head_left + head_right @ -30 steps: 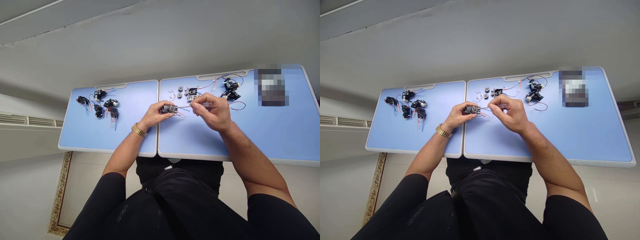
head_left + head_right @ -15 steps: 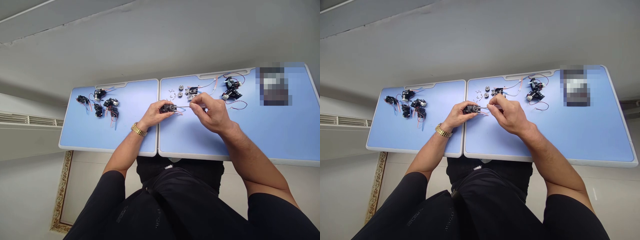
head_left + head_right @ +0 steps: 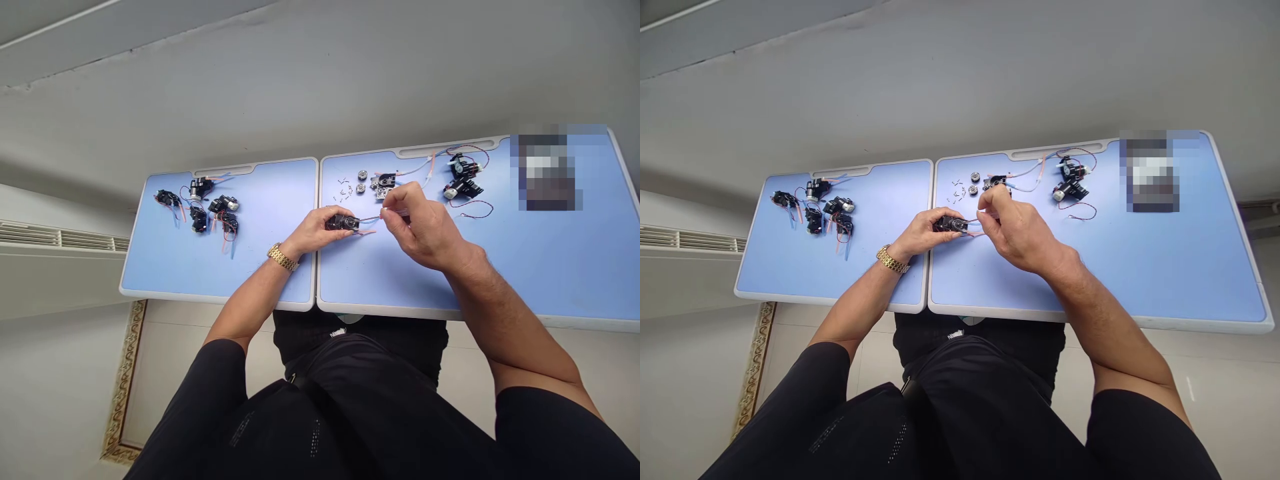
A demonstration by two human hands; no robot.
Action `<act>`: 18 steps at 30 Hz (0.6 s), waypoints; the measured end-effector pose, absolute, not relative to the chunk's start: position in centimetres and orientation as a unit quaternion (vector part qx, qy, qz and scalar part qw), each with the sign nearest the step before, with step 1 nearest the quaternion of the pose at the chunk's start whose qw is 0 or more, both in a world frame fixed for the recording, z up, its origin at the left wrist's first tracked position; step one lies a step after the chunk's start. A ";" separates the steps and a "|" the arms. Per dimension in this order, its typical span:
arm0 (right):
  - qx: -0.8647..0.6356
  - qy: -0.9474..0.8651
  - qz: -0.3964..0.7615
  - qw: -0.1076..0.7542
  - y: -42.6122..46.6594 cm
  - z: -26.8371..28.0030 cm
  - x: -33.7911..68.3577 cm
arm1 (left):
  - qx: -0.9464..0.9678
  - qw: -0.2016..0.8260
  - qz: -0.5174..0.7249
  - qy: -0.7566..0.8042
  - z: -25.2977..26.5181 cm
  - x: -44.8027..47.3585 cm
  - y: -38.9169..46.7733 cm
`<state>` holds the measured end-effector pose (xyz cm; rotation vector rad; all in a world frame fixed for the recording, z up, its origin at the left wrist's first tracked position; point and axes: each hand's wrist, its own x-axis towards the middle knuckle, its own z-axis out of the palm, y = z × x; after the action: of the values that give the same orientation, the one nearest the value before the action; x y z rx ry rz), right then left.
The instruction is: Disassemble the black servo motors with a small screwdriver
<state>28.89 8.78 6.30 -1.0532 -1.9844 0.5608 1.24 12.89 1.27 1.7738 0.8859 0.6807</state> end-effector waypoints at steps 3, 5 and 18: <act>-0.419 -0.791 0.224 0.386 8.8 6.7 29.0 | 0.733 0.504 0.281 0.361 1.3 1.2 12.9; -0.433 -0.789 0.215 0.381 8.9 6.8 29.0 | 0.734 0.505 0.278 0.360 1.3 1.2 12.9; -0.457 -0.759 0.201 0.418 9.6 5.9 29.0 | 0.754 0.477 0.270 0.362 1.8 1.2 12.8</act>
<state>28.98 9.63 5.91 -1.1453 -1.9054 0.5034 1.19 12.80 1.75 1.8411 0.8846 0.6585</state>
